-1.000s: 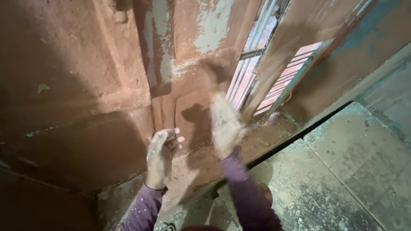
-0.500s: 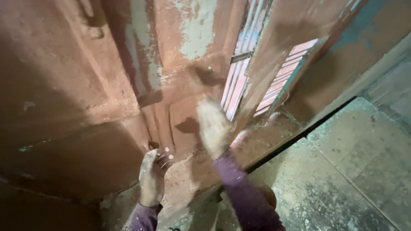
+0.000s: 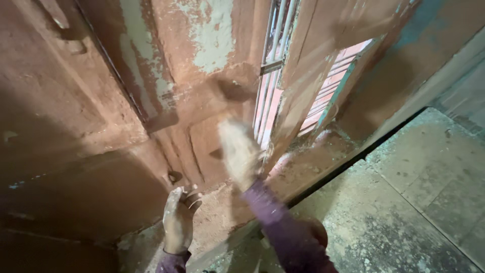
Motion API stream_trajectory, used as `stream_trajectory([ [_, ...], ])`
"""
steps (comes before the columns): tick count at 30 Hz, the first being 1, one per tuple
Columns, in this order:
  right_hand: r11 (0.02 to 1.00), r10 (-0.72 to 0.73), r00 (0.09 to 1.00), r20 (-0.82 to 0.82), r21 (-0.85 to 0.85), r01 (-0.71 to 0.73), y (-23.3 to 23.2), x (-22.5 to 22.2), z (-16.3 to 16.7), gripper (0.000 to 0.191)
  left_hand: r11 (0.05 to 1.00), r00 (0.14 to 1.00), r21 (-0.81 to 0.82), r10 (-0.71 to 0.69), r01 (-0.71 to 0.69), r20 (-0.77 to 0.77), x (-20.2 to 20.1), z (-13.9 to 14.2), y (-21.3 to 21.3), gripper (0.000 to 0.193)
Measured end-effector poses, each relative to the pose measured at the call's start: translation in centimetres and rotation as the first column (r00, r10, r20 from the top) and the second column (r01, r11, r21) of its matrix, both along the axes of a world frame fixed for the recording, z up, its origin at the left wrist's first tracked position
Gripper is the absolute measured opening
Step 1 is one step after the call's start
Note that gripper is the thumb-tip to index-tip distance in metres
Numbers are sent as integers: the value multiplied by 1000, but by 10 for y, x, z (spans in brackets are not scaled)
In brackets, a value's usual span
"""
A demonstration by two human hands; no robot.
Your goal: The person uses a brush to spread a clay-like paste over a wooden door panel and frame, dipping the brush into a bowl on the floor. They brush the paste across the recessed panels and around the window opening, then smooth and press the coating with their bare hand.
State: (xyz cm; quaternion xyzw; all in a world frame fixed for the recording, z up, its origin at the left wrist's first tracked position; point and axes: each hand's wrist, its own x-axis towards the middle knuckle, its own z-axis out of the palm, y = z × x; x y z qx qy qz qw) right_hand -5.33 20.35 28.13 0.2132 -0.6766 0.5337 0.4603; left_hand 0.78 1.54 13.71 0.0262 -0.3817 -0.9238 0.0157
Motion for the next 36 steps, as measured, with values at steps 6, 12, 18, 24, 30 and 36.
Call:
stream_trajectory([
  [6, 996, -38, 999, -12, 80, 39, 15, 0, 0, 20, 1000, 999, 10, -4, 4, -36, -2, -8, 1, 24],
  [12, 960, -280, 957, 68, -3, 281, 75, -27, 7, 20, 997, 994, 14, 81, -82, 69, 13, -18, 0, 26],
  [18, 978, 169, 983, -70, 132, -159, -30, 17, 4, 20, 995, 995, -60, 85, -82, 43, 18, -20, 17, 30],
  [24, 984, -133, 989, 68, -111, 140, 26, 16, 36, 20, 964, 962, -65, 262, -258, 69, 46, -31, 0, 29],
  [30, 857, 341, 936, 87, -439, -271, -25, -2, 12, 25, 944, 936, -85, 327, -318, 133, 56, -46, 10, 26],
  [36, 979, 172, 984, -37, -104, -175, -23, 9, 5, 16, 932, 924, -123, 355, -340, 142, 68, -41, 8, 24],
])
